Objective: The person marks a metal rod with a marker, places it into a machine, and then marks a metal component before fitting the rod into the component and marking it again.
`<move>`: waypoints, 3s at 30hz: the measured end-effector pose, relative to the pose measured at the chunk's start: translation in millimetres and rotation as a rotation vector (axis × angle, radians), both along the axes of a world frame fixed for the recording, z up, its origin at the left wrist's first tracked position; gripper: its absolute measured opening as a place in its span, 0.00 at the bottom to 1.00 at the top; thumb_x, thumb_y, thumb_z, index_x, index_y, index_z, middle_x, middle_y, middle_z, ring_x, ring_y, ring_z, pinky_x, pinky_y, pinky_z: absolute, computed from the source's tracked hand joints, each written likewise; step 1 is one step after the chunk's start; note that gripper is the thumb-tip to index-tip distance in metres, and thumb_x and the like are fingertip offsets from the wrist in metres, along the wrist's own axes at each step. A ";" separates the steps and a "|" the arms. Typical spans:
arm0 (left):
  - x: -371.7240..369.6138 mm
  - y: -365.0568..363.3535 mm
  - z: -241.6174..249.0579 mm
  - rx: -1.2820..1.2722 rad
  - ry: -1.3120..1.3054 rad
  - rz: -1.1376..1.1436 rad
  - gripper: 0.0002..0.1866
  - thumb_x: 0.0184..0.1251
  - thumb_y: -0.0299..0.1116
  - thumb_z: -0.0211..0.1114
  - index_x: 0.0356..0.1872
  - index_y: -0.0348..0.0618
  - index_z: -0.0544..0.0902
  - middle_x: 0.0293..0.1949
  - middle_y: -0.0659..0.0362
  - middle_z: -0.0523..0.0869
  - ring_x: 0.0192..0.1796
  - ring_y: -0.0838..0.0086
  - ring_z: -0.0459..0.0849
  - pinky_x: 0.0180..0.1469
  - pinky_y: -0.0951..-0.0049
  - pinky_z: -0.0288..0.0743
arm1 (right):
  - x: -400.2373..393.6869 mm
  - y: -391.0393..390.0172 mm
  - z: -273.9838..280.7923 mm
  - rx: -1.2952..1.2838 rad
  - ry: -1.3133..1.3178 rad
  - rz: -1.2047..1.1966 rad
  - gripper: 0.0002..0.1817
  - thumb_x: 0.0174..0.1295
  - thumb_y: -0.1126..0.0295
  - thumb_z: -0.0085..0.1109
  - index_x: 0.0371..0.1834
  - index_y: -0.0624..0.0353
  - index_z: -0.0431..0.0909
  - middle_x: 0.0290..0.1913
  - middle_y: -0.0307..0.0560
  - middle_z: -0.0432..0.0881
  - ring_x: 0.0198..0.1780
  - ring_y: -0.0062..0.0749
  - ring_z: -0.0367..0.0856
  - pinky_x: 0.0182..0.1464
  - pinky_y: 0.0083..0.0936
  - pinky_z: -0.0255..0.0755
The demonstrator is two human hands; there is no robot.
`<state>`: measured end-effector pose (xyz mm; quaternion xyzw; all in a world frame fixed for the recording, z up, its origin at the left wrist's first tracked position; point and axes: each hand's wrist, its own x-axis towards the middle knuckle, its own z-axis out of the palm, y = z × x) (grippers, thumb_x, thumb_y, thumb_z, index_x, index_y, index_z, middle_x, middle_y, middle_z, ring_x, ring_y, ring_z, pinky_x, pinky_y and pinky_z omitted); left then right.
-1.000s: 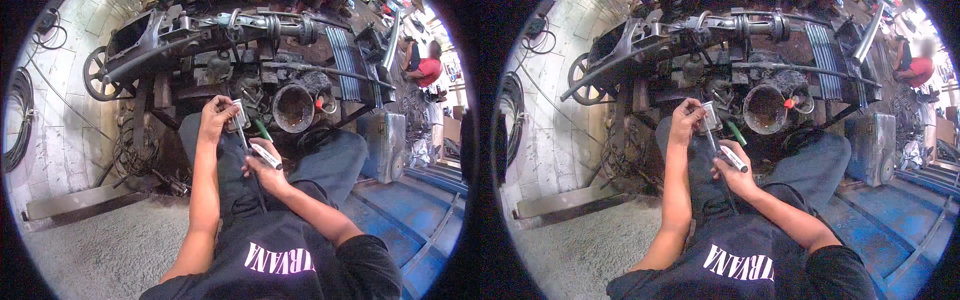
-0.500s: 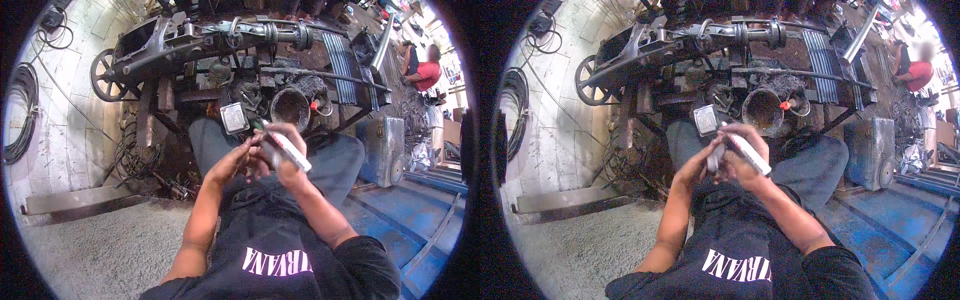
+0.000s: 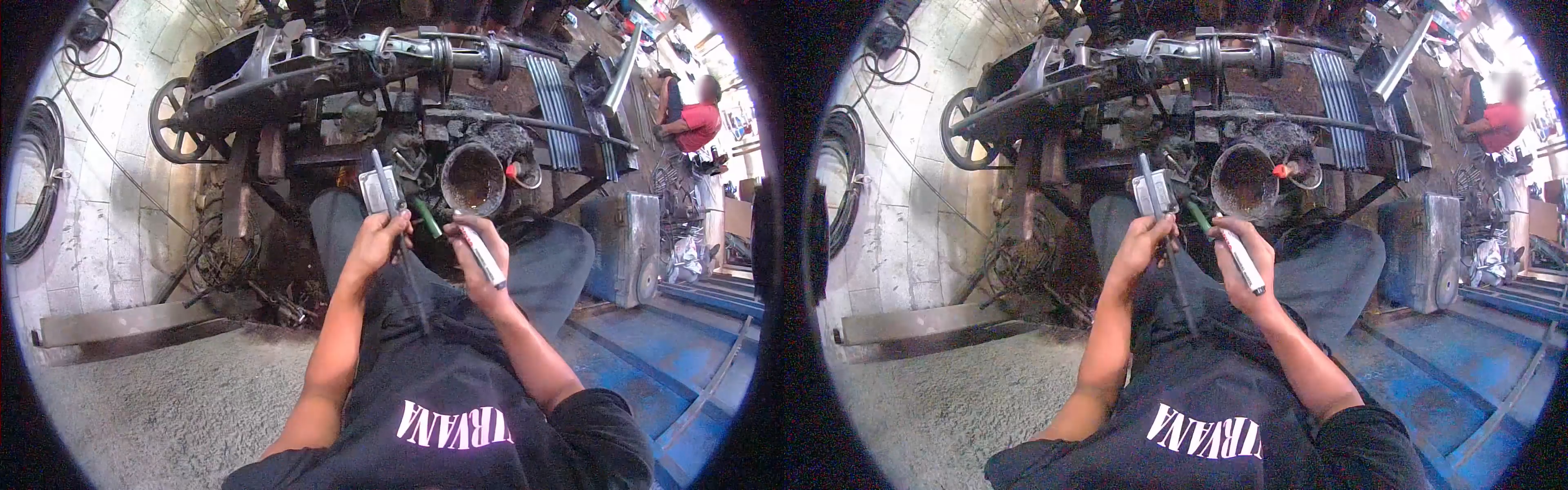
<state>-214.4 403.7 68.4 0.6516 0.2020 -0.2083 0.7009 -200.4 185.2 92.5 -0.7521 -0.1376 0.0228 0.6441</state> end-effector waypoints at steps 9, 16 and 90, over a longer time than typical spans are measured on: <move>-21.1 -5.1 -25.1 0.301 0.024 -0.017 0.20 0.77 0.49 0.65 0.34 0.39 0.84 0.27 0.61 0.87 0.27 0.79 0.83 0.29 0.74 0.74 | 52.8 50.3 -13.0 -0.213 -0.303 0.099 0.13 0.67 0.79 0.62 0.53 0.63 0.80 0.41 0.60 0.87 0.41 0.53 0.89 0.44 0.34 0.79; -24.5 -8.5 -16.2 0.505 -0.086 0.015 0.21 0.72 0.47 0.68 0.36 0.33 0.84 0.24 0.46 0.86 0.28 0.60 0.89 0.36 0.57 0.79 | 99.7 105.5 -25.1 -0.822 -0.457 0.125 0.22 0.58 0.77 0.58 0.59 0.59 0.77 0.45 0.60 0.82 0.52 0.56 0.81 0.48 0.46 0.81; 73.9 62.2 -30.8 0.709 -0.785 0.067 0.10 0.57 0.31 0.76 0.38 0.38 0.90 0.38 0.51 0.91 0.44 0.59 0.89 0.50 0.64 0.79 | 78.5 108.1 -49.9 -0.263 -0.183 0.035 0.22 0.55 0.76 0.68 0.55 0.58 0.81 0.47 0.56 0.87 0.48 0.51 0.88 0.51 0.37 0.80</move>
